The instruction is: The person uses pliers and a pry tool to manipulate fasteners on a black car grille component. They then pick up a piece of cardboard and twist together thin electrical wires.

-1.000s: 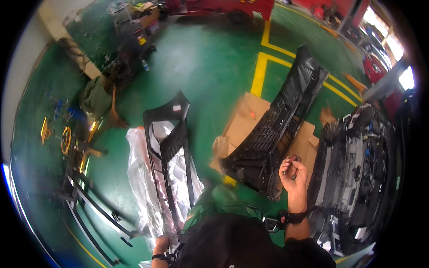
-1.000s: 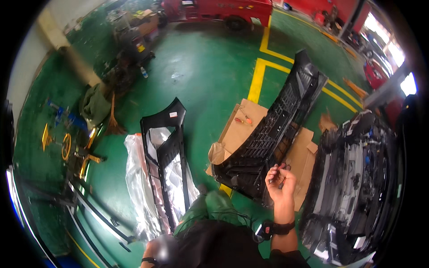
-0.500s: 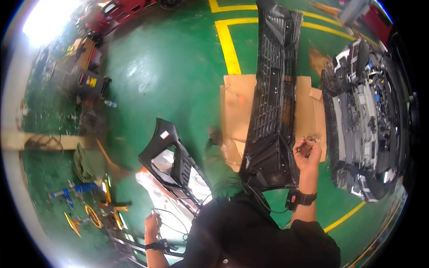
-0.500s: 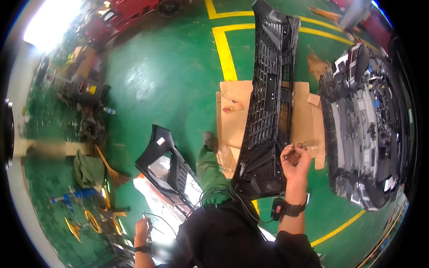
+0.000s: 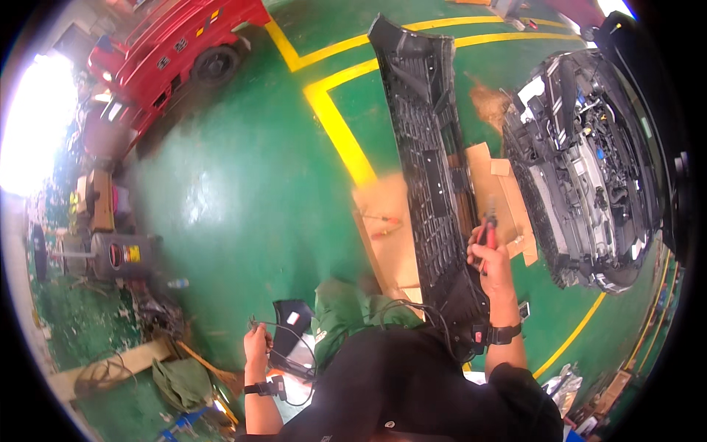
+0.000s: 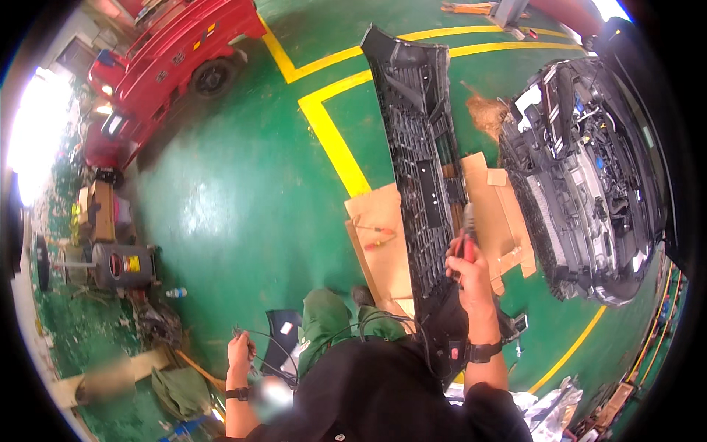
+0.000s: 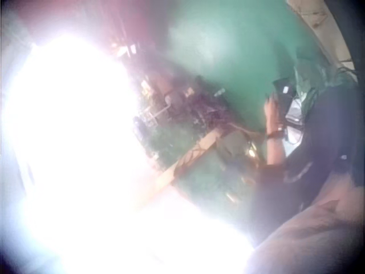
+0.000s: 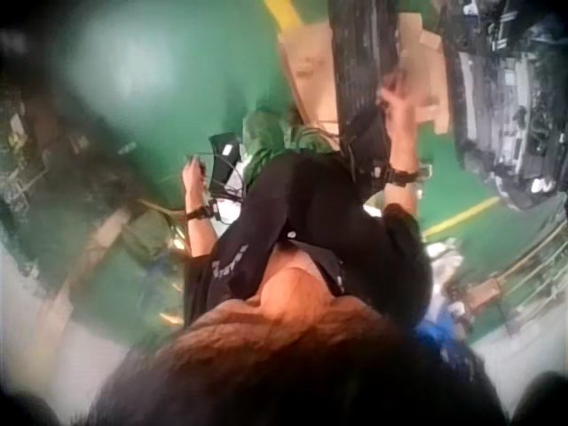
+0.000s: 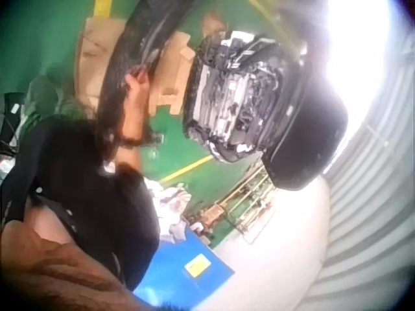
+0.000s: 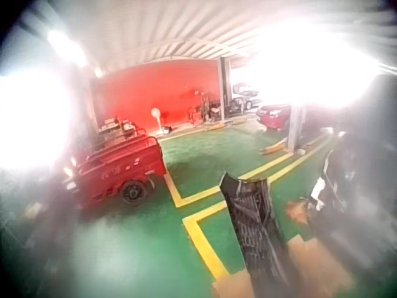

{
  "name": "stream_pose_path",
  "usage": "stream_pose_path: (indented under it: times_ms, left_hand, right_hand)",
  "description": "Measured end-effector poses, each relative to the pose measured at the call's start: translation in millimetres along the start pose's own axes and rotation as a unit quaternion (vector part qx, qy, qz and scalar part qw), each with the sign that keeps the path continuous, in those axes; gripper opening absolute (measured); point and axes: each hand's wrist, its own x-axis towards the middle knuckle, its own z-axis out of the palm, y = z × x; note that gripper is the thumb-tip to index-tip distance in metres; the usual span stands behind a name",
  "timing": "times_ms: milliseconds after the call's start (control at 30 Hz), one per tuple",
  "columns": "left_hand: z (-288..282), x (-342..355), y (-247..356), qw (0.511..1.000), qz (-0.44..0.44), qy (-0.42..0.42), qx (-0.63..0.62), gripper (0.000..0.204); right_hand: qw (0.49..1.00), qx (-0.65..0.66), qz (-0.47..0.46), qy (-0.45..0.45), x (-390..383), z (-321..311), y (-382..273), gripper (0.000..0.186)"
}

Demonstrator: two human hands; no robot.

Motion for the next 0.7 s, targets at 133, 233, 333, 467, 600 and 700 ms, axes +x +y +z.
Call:
stream_pose_path:
  times_ms: [133, 233, 333, 467, 600, 700]
  left_hand:
    - [17, 70, 118, 0.999, 0.046, -0.017, -0.001, 0.029]
    - [35, 124, 216, 0.995, 0.092, -0.039, 0.017, 0.028]
    - [55, 175, 313, 0.989, 0.118, -0.083, 0.022, 0.027]
    - [119, 200, 426, 0.968, 0.162, -0.139, 0.131, 0.026]
    - [190, 210, 523, 0.938, 0.189, -0.216, 0.194, 0.021]
    - [242, 229, 568, 0.754, 0.369, -0.133, 0.526, 0.029]
  right_hand:
    - [0.999, 0.027, 0.026, 0.005, 37, 51, 4, 0.021]
    - [0.997, 0.06, 0.002, 0.044, 69, 83, -3, 0.023]
    - [0.991, 0.111, -0.008, 0.078, 105, 129, -23, 0.028]
    - [0.986, 0.11, -0.031, 0.118, 139, 168, -44, 0.026]
    - [0.992, 0.036, -0.034, 0.119, 195, 175, -28, 0.021]
    - [0.988, 0.05, 0.003, 0.149, 247, 182, -13, 0.018]
